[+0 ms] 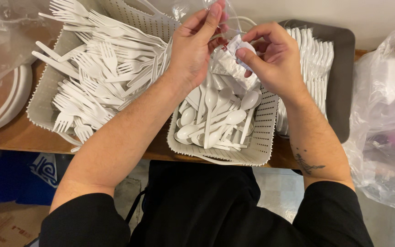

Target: The person wraps plastic forks and spoons together with a napkin and slides each wrapped set into a small clear plastic sleeve, placing finished sets into a basket on the table. They repeatedly take utensils from baskets of loose plastic cutlery and napkins to assemble the sets one at a time.

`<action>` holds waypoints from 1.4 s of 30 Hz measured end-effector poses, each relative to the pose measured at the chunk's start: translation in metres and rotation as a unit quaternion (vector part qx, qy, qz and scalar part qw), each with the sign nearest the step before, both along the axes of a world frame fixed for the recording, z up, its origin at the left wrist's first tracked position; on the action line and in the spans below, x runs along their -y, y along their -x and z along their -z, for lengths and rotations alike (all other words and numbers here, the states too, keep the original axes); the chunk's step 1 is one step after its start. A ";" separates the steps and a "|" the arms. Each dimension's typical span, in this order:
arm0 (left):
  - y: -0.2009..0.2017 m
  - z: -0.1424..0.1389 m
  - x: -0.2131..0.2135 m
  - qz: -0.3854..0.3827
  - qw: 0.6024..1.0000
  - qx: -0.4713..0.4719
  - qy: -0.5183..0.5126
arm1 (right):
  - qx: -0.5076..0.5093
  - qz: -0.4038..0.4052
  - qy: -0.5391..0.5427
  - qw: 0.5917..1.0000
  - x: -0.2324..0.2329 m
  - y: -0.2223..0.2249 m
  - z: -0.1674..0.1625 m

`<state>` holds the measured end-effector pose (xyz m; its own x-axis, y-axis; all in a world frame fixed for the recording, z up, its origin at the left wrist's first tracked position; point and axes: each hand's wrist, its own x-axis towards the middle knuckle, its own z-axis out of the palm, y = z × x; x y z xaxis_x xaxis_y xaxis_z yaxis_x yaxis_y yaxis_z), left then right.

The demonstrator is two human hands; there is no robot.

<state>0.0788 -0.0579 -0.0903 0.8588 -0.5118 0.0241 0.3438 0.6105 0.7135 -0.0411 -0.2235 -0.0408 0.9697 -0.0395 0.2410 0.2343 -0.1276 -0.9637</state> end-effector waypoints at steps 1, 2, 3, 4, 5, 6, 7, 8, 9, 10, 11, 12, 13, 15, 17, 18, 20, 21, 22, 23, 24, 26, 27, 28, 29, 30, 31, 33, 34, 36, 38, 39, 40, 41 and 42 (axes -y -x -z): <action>0.001 -0.001 0.000 0.007 1.000 0.007 0.000 | 0.007 0.009 0.003 1.000 0.000 0.000 0.001; 0.002 -0.001 0.001 0.014 1.000 0.015 0.001 | 0.015 0.017 0.006 1.000 0.000 0.000 0.001; 0.002 -0.002 0.002 0.020 1.000 0.023 0.001 | 0.014 0.023 0.013 1.000 0.000 0.000 0.001; 0.002 -0.002 0.002 0.026 0.999 0.028 -0.001 | 0.011 0.029 0.018 0.999 0.000 -0.001 0.001; 0.003 -0.002 0.002 0.033 0.999 0.035 -0.002 | 0.009 0.036 0.023 0.999 0.000 -0.001 0.001; 0.002 -0.003 0.002 0.043 0.998 0.039 0.001 | 0.011 0.039 0.014 0.999 0.000 -0.002 0.001; 0.002 -0.003 0.002 0.054 0.998 0.042 0.004 | 0.012 0.042 0.005 0.999 0.001 -0.003 0.001; 0.003 -0.002 0.002 0.064 0.997 0.041 0.006 | 0.009 0.045 -0.006 0.999 0.001 -0.003 0.001; 0.004 -0.002 0.002 0.064 0.997 0.046 0.005 | 0.004 0.046 0.001 0.999 0.001 -0.003 0.001; 0.005 -0.003 0.001 0.063 0.997 0.054 0.003 | 0.001 0.047 0.008 0.999 0.001 -0.003 0.000; 0.006 -0.003 0.001 0.062 0.996 0.060 0.001 | -0.003 0.047 0.015 0.999 0.001 -0.003 0.000; 0.007 -0.004 0.001 0.059 0.996 0.067 -0.009 | -0.005 0.050 0.016 0.999 0.001 -0.003 0.000; 0.007 -0.005 0.001 0.055 0.996 0.074 -0.019 | -0.006 0.053 0.017 0.998 0.001 -0.003 0.000; 0.007 -0.008 0.000 0.051 0.994 0.092 -0.038 | 0.000 0.057 0.020 0.998 0.001 -0.003 -0.001; 0.010 -0.010 -0.002 0.050 0.992 0.105 -0.056 | 0.005 0.059 0.022 0.998 0.001 -0.002 -0.001; 0.011 -0.011 -0.001 0.043 0.991 0.115 -0.061 | 0.001 0.064 0.027 0.998 0.001 -0.002 -0.001; 0.014 -0.013 0.000 0.026 0.988 0.137 -0.072 | -0.005 0.072 0.037 0.997 0.000 -0.003 0.000; 0.015 -0.013 -0.001 0.018 0.985 0.147 -0.091 | 0.002 0.072 0.043 0.996 -0.001 -0.002 0.002; 0.016 -0.013 -0.002 0.011 0.981 0.158 -0.109 | 0.011 0.072 0.049 0.996 -0.001 -0.003 0.003; 0.017 -0.013 -0.002 0.003 0.977 0.171 -0.126 | 0.021 0.072 0.056 0.996 -0.001 -0.004 0.003; 0.018 -0.014 -0.002 -0.002 0.978 0.169 -0.126 | 0.026 0.075 0.065 0.995 -0.002 -0.004 0.004; 0.019 -0.014 -0.002 -0.011 0.978 0.165 -0.126 | 0.037 0.082 0.082 0.993 -0.005 -0.005 0.006; 0.019 -0.015 -0.002 -0.006 0.979 0.163 -0.123 | 0.035 0.082 0.082 0.993 -0.005 -0.006 0.007; 0.020 -0.015 -0.002 -0.001 0.980 0.159 -0.119 | 0.033 0.082 0.082 0.993 -0.006 -0.006 0.007; 0.020 -0.015 -0.003 0.004 0.981 0.155 -0.116 | 0.030 0.082 0.082 0.993 -0.006 -0.006 0.007; 0.020 -0.015 -0.002 0.006 0.980 0.158 -0.117 | 0.027 0.084 0.087 0.992 -0.006 -0.006 0.007; 0.020 -0.016 -0.002 0.007 0.980 0.161 -0.118 | 0.025 0.085 0.091 0.992 -0.006 -0.006 0.007; 0.021 -0.015 -0.003 0.016 0.981 0.155 -0.115 | 0.021 0.082 0.097 0.992 -0.007 -0.004 0.007; 0.021 -0.015 -0.003 0.022 0.982 0.151 -0.108 | 0.023 0.077 0.100 0.992 -0.006 -0.004 0.007; 0.020 -0.014 -0.002 0.018 0.982 0.159 -0.097 | 0.026 0.075 0.104 0.991 -0.005 -0.005 0.006; 0.020 -0.013 -0.002 0.001 0.980 0.177 -0.092 | 0.019 0.080 0.104 0.991 -0.005 -0.005 0.006; 0.020 -0.013 -0.002 0.000 0.981 0.178 -0.081 | 0.019 0.083 0.108 0.991 -0.005 -0.006 0.007; 0.020 -0.012 -0.002 0.000 0.981 0.180 -0.070 | 0.019 0.086 0.111 0.990 -0.005 -0.006 0.007; 0.019 -0.012 -0.001 -0.001 0.982 0.181 -0.059 | 0.018 0.089 0.115 0.989 -0.005 -0.006 0.007; 0.020 -0.012 -0.001 -0.012 0.980 0.189 -0.066 | 0.016 0.087 0.112 0.990 -0.005 -0.006 0.007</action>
